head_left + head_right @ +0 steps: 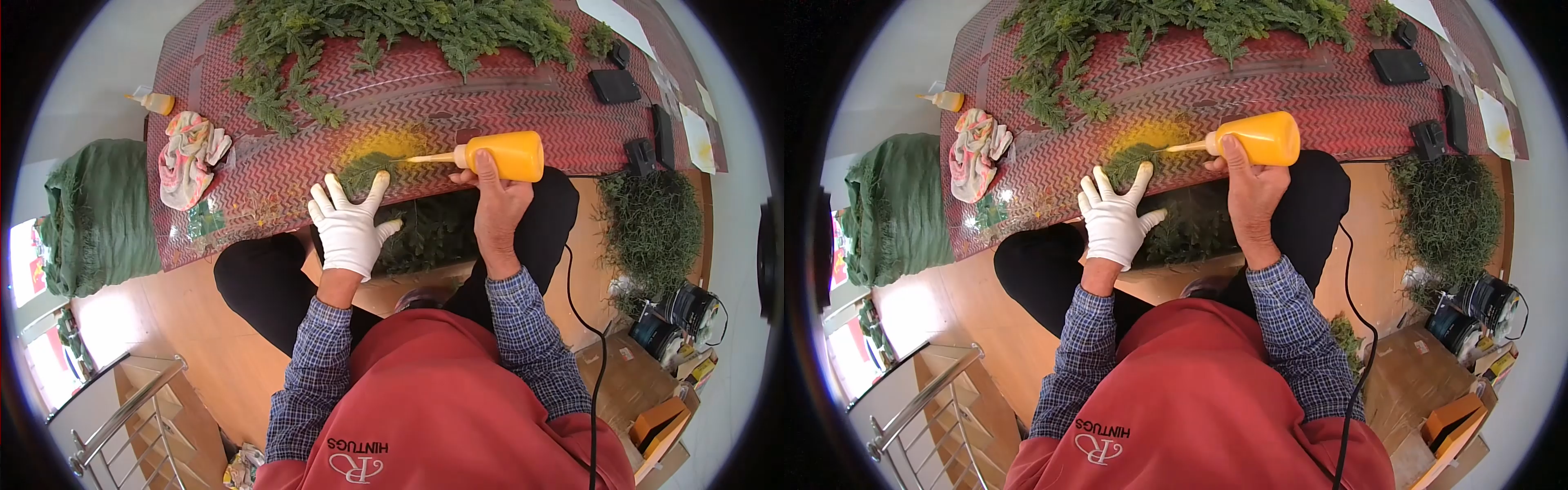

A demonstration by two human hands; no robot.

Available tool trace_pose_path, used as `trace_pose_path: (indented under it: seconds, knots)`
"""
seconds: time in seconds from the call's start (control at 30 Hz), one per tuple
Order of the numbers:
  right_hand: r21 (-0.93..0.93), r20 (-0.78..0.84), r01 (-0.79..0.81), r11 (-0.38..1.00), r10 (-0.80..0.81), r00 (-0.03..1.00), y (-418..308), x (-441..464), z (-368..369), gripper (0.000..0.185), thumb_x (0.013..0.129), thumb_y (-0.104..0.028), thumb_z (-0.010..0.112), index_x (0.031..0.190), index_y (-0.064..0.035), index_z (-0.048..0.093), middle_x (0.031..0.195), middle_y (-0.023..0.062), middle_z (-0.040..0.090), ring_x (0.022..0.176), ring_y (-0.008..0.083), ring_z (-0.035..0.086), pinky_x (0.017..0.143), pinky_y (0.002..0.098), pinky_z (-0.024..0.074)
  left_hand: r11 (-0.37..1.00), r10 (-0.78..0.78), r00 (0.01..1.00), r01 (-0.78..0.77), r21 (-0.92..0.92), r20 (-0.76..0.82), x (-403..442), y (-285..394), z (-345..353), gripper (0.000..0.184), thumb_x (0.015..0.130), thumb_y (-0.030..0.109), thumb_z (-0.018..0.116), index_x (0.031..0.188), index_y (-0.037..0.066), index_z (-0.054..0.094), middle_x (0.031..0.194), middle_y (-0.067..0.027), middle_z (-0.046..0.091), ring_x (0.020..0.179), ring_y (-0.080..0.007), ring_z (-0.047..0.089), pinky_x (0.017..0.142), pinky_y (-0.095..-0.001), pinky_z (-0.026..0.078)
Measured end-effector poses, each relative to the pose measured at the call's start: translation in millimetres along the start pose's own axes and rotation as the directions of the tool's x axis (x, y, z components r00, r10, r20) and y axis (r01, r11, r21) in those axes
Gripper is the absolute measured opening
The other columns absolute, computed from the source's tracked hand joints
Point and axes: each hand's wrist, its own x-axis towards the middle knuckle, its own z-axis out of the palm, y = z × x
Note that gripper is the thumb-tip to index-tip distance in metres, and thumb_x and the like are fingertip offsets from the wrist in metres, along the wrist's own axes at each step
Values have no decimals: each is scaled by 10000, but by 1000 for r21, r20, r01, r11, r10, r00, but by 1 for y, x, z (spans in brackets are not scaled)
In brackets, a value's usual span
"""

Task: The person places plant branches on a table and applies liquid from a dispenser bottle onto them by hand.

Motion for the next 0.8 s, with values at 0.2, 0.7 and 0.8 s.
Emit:
trace_pose_path:
  seconds: [0.2, 0.7, 0.8]
  knots:
    - [-18, 80, -46, 999, 47, 996, 20, -8, 18, 170, 915, -66, 621, 1008, 74, 596, 909, 128, 660, 679, 151, 634, 644, 326, 604, 1000, 2, 1000, -2, 3, -6, 0, 0, 1, 778, 777, 589, 639, 1457, 395, 315, 1429, -387, 266, 1289, -557, 293, 1066, -575, 232]
    - [-18, 103, -30, 999, 32, 994, 27, -10, 31, 160, 903, -53, 638, 1007, 64, 603, 892, 109, 652, 664, 136, 620, 616, 305, 591, 1000, 1, 1000, -1, 4, -7, -1, 0, 1, 781, 773, 565, 656, 1456, 387, 321, 1431, -382, 270, 1297, -546, 289, 1066, -581, 222]
    - [-16, 56, -58, 998, 59, 997, 24, -6, 23, 149, 888, -51, 661, 985, 54, 617, 876, 89, 675, 634, 105, 630, 576, 232, 531, 1000, -2, 1000, 2, -7, -6, -1, 0, 1, 782, 773, 563, 658, 1456, 391, 319, 1434, -382, 264, 1299, -548, 284, 1066, -581, 220]
